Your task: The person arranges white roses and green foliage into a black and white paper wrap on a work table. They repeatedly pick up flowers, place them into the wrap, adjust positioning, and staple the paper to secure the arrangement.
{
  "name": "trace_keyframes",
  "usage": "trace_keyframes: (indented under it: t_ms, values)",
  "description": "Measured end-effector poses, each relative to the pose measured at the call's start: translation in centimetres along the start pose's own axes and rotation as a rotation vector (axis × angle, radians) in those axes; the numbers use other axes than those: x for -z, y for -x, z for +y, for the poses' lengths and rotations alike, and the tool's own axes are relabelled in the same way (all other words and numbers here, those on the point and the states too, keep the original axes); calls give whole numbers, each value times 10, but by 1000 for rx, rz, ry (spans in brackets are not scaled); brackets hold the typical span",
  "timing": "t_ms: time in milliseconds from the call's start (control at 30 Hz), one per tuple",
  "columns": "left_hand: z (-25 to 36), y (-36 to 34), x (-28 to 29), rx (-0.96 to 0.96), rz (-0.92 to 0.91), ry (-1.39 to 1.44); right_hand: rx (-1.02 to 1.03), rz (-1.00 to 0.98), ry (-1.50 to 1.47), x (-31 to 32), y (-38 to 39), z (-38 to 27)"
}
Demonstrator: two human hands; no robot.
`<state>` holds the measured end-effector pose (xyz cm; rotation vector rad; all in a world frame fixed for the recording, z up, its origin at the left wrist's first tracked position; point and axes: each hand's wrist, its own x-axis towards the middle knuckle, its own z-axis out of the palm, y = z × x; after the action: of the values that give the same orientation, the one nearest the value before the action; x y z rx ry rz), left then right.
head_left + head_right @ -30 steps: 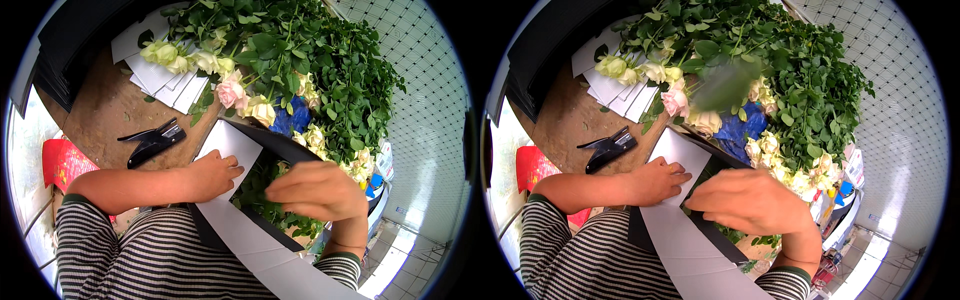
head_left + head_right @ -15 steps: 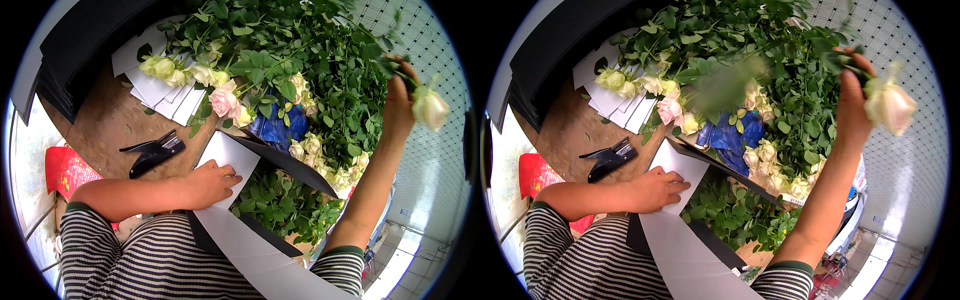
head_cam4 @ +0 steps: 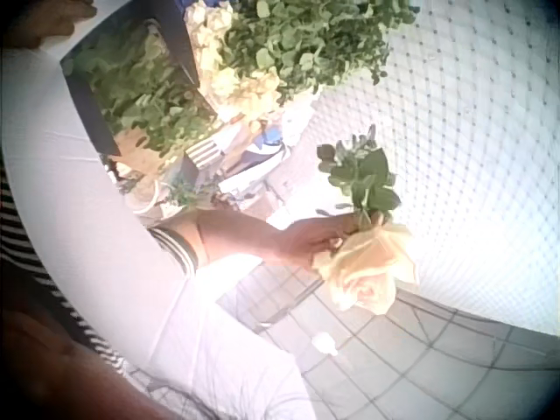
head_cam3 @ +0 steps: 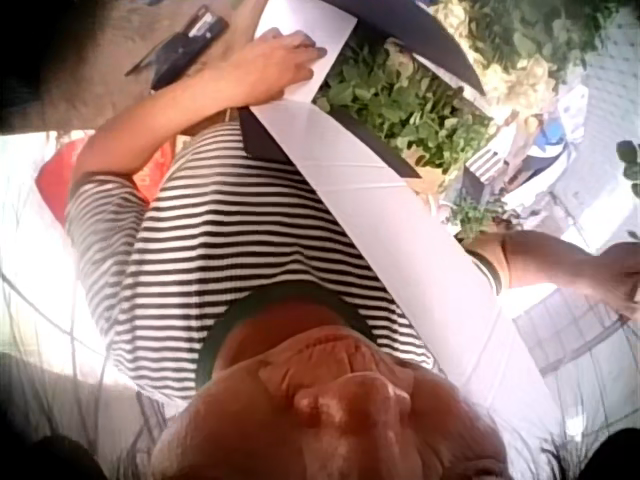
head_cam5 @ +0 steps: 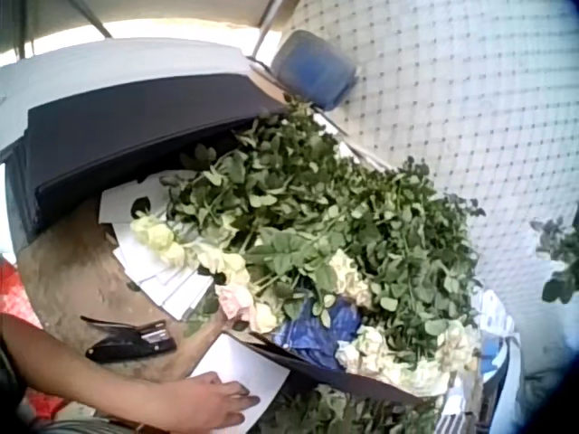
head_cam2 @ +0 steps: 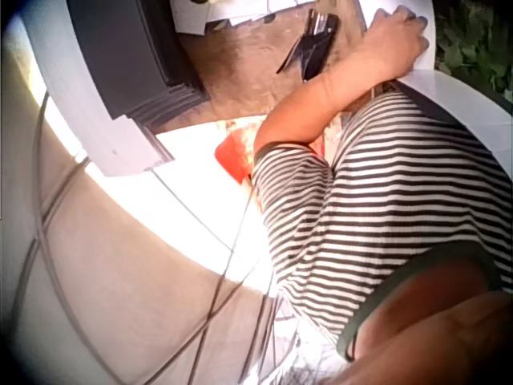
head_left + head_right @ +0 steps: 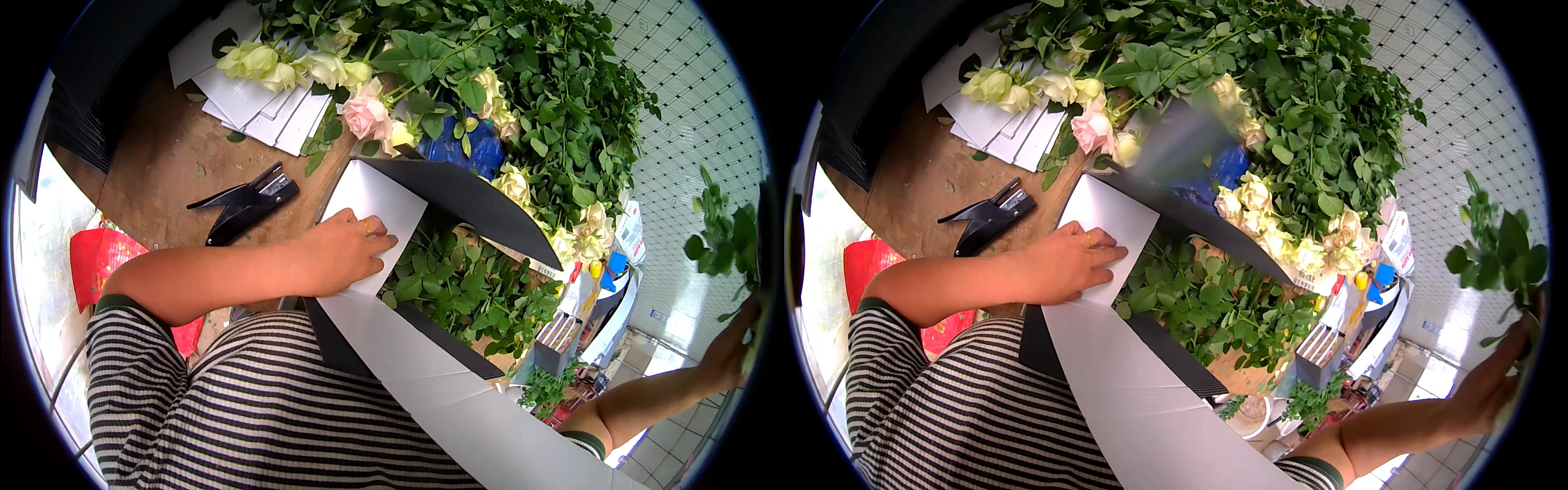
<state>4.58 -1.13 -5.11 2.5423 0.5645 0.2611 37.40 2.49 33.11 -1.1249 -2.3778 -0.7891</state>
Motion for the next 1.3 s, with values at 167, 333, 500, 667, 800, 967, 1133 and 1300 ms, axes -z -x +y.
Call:
trace_keyframes:
  t_ms: [167, 333, 500, 667, 800, 967, 1133, 1300]
  values:
    - [-6, -2, 5, -4, 48, 266, -50, -797, -564, -91, 56, -123]
    - [-28, 0, 25, 304, 139, 791, -453, -1043, -1159, -175, 139, -194]
    - [-24, -1, 47, 345, -64, 884, -417, -981, -1190, -217, 174, -227]
    - [-5, 1, 17, 174, -114, 502, -227, -1146, -1042, -227, 179, -228]
    - [-2, 6, 11, 32, -21, 277, 18, -1226, -831, -215, 149, -219]
    - [2, 8, 18, 102, -89, 257, 80, -678, -1426, -204, -7, -126]
    - [3, 7, 19, 71, -115, 257, 142, -610, -632, -336, -11, -92]
    - [2, 9, 18, 107, -93, 274, 509, -920, -204, -362, -7, -152]
